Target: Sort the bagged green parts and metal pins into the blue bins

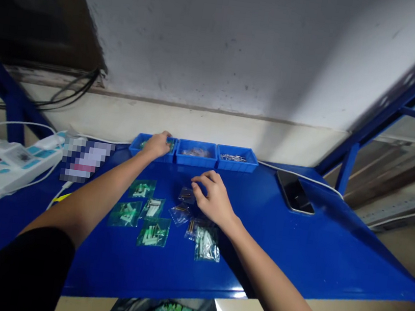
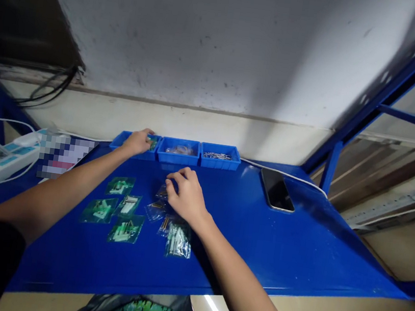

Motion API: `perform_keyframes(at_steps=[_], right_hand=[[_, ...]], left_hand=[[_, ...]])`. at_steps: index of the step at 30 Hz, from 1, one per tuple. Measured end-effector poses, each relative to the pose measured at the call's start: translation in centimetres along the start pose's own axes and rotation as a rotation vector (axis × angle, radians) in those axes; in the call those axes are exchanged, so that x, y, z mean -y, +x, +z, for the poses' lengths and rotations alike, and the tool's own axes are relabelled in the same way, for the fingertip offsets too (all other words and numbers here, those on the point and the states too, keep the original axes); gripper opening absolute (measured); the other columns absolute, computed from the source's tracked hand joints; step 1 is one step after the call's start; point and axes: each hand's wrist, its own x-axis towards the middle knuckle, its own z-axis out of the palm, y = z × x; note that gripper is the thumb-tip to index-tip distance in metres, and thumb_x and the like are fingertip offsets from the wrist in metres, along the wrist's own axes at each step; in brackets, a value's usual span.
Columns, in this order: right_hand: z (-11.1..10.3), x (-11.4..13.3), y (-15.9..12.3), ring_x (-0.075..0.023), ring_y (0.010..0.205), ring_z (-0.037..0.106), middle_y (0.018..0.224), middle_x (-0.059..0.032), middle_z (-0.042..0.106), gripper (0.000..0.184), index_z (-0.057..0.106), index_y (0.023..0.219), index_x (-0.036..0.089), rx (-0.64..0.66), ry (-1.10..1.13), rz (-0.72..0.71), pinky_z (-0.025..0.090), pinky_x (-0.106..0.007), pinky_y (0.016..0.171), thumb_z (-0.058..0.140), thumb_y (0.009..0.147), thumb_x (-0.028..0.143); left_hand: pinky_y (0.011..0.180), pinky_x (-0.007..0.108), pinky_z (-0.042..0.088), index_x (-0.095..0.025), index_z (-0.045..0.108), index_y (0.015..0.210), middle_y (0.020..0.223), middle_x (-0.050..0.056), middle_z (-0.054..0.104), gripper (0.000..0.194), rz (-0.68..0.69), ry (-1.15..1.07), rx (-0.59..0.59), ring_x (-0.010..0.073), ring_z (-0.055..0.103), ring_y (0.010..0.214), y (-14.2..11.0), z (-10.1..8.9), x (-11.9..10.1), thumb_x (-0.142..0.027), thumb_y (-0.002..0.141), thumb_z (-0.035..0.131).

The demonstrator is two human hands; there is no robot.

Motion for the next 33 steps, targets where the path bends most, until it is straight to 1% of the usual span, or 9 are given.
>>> perform_keyframes(at_steps=[3, 6, 7, 13, 19, 22, 24, 28, 33], right_hand=[[-0.5, -0.8, 0.1, -0.0220, 0.091, 0.052, 0.093, -0.0083, 0.058, 0.024, 0.063, 0.105, 0.019, 0.122, -0.075, -0.015, 0.043, -0.038, 0.083, 0.047, 0.089, 0.029], [-0.2, -1.7, 0.0, -0.0248, 0.096, 0.052, 0.101, -0.0114, 0.060, 0.036, 0.057, 0.116, 0.016, 0.252, -0.161, -0.046, 0.040, -0.041, 0.086, 0.052, 0.086, 0.036], [0.0, -1.9, -0.1, -0.0257, 0.098, 0.052, 0.103, -0.0127, 0.060, 0.040, 0.056, 0.118, 0.015, 0.281, -0.181, -0.054, 0.040, -0.042, 0.088, 0.052, 0.086, 0.038], [2.1, -2.5, -0.4, -0.0256, 0.096, 0.050, 0.105, -0.0136, 0.058, 0.044, 0.054, 0.121, 0.013, 0.331, -0.235, -0.051, 0.041, -0.040, 0.085, 0.057, 0.084, 0.036], [2.6, -2.3, -0.3, -0.0172, 0.082, 0.051, 0.089, -0.0057, 0.056, 0.035, 0.054, 0.112, 0.014, 0.162, 0.045, 0.025, 0.042, -0.030, 0.075, 0.051, 0.077, 0.008], [2.6, -1.5, -0.3, -0.0131, 0.070, 0.051, 0.076, -0.0002, 0.054, 0.022, 0.056, 0.096, 0.016, 0.075, 0.300, 0.116, 0.041, -0.026, 0.066, 0.052, 0.076, 0.009], [2.6, -0.9, -0.3, -0.0115, 0.065, 0.050, 0.072, 0.0017, 0.053, 0.008, 0.054, 0.085, 0.017, 0.054, 0.516, 0.191, 0.039, -0.025, 0.062, 0.056, 0.077, 0.016], [2.8, -0.2, -0.3, -0.0096, 0.059, 0.048, 0.066, 0.0042, 0.051, 0.019, 0.051, 0.078, 0.019, 0.053, 0.941, 0.365, 0.038, -0.024, 0.059, 0.066, 0.073, 0.029], [2.8, -0.3, -0.3, -0.0109, 0.061, 0.049, 0.068, 0.0023, 0.053, 0.022, 0.056, 0.084, 0.018, 0.070, 0.879, 0.406, 0.038, -0.025, 0.061, 0.065, 0.075, 0.035]], left_hand=[[0.083, 0.032, 0.045, -0.015, 0.053, 0.119, 0.100, 0.011, 0.065, 0.038, 0.029, -0.039, -0.080, 0.0226, 0.061, 0.094, -2.3, -0.4, 0.2, -0.020, 0.082, 0.050], [0.092, 0.036, 0.041, -0.014, 0.052, 0.117, 0.115, 0.014, 0.056, 0.033, 0.185, -0.151, -0.381, 0.0234, 0.056, 0.101, -7.0, -0.2, -0.2, -0.023, 0.086, 0.045], [0.091, 0.037, 0.041, -0.014, 0.054, 0.113, 0.110, 0.013, 0.058, 0.030, 0.237, -0.189, -0.399, 0.0237, 0.056, 0.099, -8.8, 0.1, -0.4, -0.023, 0.086, 0.046], [0.079, 0.037, 0.044, -0.021, 0.061, 0.088, 0.084, 0.003, 0.066, 0.015, 0.430, -0.247, -0.049, 0.0210, 0.059, 0.082, -16.2, 1.8, -2.3, -0.025, 0.088, 0.046], [0.070, 0.033, 0.047, -0.019, 0.050, 0.115, 0.099, 0.007, 0.062, 0.030, 0.368, -0.400, 0.007, 0.0180, 0.060, 0.079, -16.6, 2.4, -2.8, -0.031, 0.087, 0.048], [0.065, 0.030, 0.047, -0.018, 0.046, 0.120, 0.098, 0.007, 0.062, 0.037, 0.319, -0.522, -0.009, 0.0152, 0.059, 0.072, -16.6, 2.2, -2.5, -0.032, 0.086, 0.051], [0.064, 0.028, 0.046, -0.018, 0.052, 0.113, 0.092, 0.005, 0.063, 0.030, 0.292, -0.615, 0.016, 0.0150, 0.059, 0.073, -16.6, 1.8, -2.4, -0.030, 0.086, 0.051], [0.061, 0.025, 0.043, -0.017, 0.061, 0.087, 0.079, 0.003, 0.065, 0.018, 0.221, -0.751, 0.137, 0.0148, 0.059, 0.071, -16.7, 1.0, -2.8, -0.029, 0.086, 0.049], [0.057, 0.023, 0.039, -0.016, 0.059, 0.077, 0.069, 0.000, 0.059, 0.020, 0.163, -0.832, 0.160, 0.0127, 0.053, 0.064, -16.9, 0.5, -3.0, -0.031, 0.086, 0.049]])
